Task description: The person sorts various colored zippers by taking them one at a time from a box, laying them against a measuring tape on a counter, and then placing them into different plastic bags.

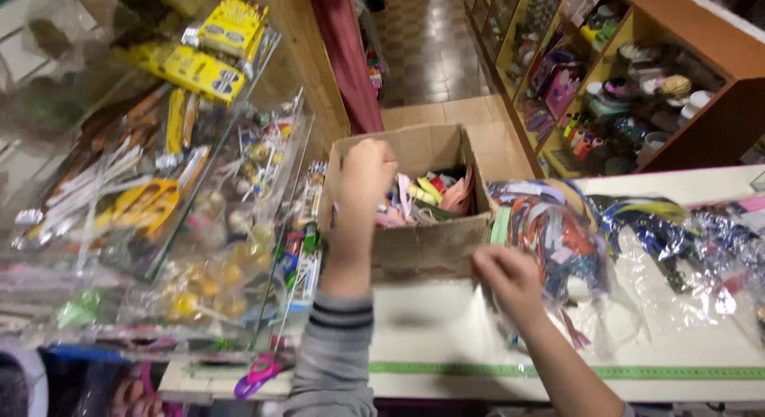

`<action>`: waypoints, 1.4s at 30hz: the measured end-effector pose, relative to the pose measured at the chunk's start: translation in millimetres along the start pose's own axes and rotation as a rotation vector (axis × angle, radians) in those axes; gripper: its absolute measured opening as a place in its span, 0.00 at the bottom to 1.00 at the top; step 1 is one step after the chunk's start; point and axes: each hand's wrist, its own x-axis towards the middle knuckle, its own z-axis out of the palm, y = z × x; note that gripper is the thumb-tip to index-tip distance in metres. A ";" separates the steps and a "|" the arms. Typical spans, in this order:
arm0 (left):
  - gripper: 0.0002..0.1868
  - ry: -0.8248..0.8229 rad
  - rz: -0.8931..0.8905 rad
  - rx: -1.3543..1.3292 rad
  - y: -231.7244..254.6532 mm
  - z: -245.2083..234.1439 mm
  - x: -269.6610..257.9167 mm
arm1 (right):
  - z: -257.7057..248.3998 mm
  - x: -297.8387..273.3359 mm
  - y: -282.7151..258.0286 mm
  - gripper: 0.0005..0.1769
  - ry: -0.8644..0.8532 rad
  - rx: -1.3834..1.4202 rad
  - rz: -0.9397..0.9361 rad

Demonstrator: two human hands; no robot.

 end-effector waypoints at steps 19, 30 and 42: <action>0.26 0.026 -0.220 -1.292 17.6 79.3 -250.4 | 11.9 -37.8 -58.0 0.08 -0.293 0.423 0.786; 0.21 -0.154 -0.423 -1.845 8.4 77.2 -258.0 | 16.0 -87.8 -51.6 0.13 -0.496 0.361 0.918; 0.20 -0.141 -0.541 -1.793 -20.9 93.5 -278.1 | 21.1 -109.5 -29.8 0.17 -0.658 0.311 1.002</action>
